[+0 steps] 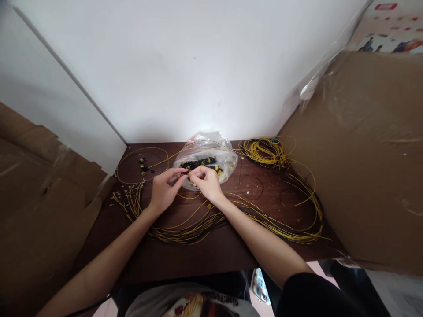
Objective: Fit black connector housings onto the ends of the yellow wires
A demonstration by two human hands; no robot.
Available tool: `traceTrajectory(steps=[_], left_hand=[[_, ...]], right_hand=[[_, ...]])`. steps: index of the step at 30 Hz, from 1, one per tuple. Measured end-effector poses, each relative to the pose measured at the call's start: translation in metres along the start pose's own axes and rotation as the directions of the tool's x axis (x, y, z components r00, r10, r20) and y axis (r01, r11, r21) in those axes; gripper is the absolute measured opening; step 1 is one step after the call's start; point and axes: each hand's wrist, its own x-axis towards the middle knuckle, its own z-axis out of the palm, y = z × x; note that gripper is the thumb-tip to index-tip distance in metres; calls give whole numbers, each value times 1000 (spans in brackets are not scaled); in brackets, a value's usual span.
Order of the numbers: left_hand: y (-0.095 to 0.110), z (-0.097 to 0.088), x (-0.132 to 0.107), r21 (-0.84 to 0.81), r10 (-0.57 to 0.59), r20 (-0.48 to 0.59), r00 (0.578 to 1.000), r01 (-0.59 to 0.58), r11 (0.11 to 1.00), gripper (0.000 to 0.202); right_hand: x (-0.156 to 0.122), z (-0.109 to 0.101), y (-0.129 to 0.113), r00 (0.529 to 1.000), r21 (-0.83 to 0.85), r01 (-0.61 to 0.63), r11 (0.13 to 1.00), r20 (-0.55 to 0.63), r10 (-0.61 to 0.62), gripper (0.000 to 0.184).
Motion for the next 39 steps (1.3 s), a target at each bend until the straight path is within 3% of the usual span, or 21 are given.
traceTrajectory(steps=[8, 14, 24, 39], left_hand=[[-6, 5, 2, -58, -73, -5, 997, 72, 996, 18], [-4, 6, 2, -53, -55, 15, 998, 56, 997, 18], [-5, 4, 3, -48, -67, 19, 998, 68, 997, 18], [-5, -1, 2, -35, -55, 3, 998, 55, 998, 14]], right_hand=[[2, 0, 5, 999, -60, 3, 998, -34, -5, 16], [2, 0, 6, 998, -90, 41, 995, -49, -46, 10], [-2, 2, 10, 996, -84, 71, 994, -52, -76, 27], [-2, 0, 7, 999, -37, 41, 999, -2, -41, 25]])
